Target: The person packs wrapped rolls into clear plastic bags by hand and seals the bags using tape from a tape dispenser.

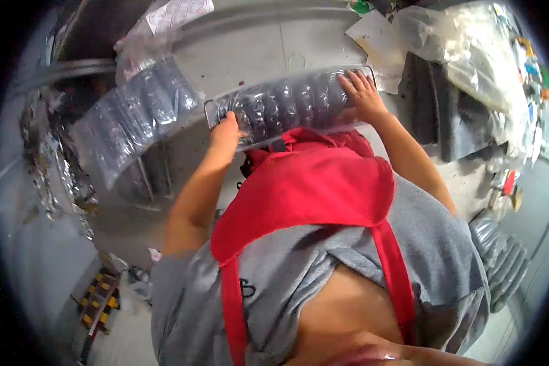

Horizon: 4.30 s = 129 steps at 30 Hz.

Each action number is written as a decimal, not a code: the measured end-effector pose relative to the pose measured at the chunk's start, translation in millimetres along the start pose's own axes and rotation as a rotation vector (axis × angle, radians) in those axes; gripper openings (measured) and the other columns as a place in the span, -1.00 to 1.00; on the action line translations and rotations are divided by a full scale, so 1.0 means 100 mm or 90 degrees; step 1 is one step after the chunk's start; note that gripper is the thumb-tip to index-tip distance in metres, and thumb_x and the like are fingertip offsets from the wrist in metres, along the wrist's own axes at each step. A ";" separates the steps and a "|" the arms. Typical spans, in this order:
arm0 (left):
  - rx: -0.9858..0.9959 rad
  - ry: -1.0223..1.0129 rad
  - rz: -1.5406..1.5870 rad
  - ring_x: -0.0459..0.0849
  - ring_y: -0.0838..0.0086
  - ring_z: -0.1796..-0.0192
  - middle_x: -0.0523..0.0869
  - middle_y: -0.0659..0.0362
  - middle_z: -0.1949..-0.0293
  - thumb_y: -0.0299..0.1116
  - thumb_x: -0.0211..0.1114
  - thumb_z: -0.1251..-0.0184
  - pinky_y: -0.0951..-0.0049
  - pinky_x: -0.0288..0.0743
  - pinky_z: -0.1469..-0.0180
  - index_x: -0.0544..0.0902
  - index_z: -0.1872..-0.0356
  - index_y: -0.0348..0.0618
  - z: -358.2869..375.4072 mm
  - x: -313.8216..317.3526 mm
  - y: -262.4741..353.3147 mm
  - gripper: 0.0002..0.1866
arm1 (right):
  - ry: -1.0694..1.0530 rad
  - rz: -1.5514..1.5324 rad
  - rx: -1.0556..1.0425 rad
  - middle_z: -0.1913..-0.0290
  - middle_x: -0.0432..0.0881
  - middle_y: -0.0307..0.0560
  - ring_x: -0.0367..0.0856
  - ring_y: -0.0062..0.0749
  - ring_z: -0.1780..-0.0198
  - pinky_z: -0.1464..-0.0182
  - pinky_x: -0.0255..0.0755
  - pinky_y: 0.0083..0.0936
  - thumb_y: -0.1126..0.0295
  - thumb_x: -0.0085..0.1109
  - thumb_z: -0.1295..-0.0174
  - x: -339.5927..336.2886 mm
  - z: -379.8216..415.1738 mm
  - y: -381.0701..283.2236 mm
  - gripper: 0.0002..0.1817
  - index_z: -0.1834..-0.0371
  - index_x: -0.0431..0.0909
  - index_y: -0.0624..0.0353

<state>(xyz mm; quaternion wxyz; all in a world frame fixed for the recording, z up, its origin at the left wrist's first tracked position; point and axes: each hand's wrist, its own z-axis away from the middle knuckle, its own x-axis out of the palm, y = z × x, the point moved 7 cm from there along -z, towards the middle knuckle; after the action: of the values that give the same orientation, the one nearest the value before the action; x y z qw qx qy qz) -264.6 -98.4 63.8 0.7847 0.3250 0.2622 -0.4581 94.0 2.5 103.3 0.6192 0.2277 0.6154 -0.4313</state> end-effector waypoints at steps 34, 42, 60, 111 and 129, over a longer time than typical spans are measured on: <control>0.460 0.303 -0.048 0.21 0.41 -0.41 0.31 0.31 -0.36 0.03 0.34 -0.06 0.18 0.10 -0.39 0.39 -0.31 0.26 0.16 0.86 3.14 -0.30 | -0.184 -1.342 0.732 0.18 0.58 -0.22 0.56 -0.46 0.13 -0.05 0.44 -0.46 0.32 -0.02 -0.41 0.56 1.07 0.87 -0.80 0.04 0.47 0.17; 0.526 0.204 0.233 0.40 0.26 -0.32 0.49 0.14 -0.24 -0.15 0.23 -0.28 0.24 0.30 -0.28 0.57 -0.12 0.05 0.07 0.59 3.23 -0.61 | -0.102 -1.271 0.555 0.39 0.43 -0.29 0.41 -0.55 0.34 0.26 0.27 -0.59 0.34 0.04 -0.36 -0.19 1.05 0.81 -0.88 0.30 0.41 0.12; -0.313 -0.159 1.095 0.67 0.42 0.13 0.70 0.15 0.11 -0.02 0.13 -0.32 0.31 0.54 0.05 0.60 -0.02 -0.15 -0.33 0.71 -0.91 -0.55 | -0.225 -0.243 -0.006 0.33 0.61 0.03 0.60 0.00 0.25 0.19 0.49 -0.15 0.26 0.15 -0.22 -1.00 -0.20 -1.32 -0.80 0.24 0.55 0.14; -0.066 0.782 1.253 0.40 0.68 0.53 0.51 0.34 0.45 -0.57 0.21 -0.13 0.66 0.19 0.55 0.55 0.31 -0.06 3.56 0.33 -3.14 -0.86 | -0.075 -0.363 -0.112 0.27 0.66 0.00 0.65 -0.14 0.17 0.07 0.51 -0.38 0.53 0.20 -0.14 -0.31 1.36 -1.98 -0.84 0.20 0.60 0.22; -0.357 0.760 1.008 0.58 0.35 0.14 0.61 0.14 0.13 -0.31 0.29 -0.23 0.37 0.54 0.09 0.55 0.01 -0.12 3.18 -0.25 -9.13 -0.68 | 0.047 0.018 -0.278 0.18 0.68 0.02 0.62 0.04 0.09 0.05 0.47 -0.12 0.10 -0.07 -0.28 0.92 -3.37 -6.77 -0.69 0.05 0.57 -0.09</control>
<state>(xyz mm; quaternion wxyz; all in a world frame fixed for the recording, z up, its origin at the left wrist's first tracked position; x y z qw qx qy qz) -1051.2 -659.8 42.2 0.6510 0.3845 0.4175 0.5041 -659.9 -101.8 136.9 0.6369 0.1128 0.7132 -0.2703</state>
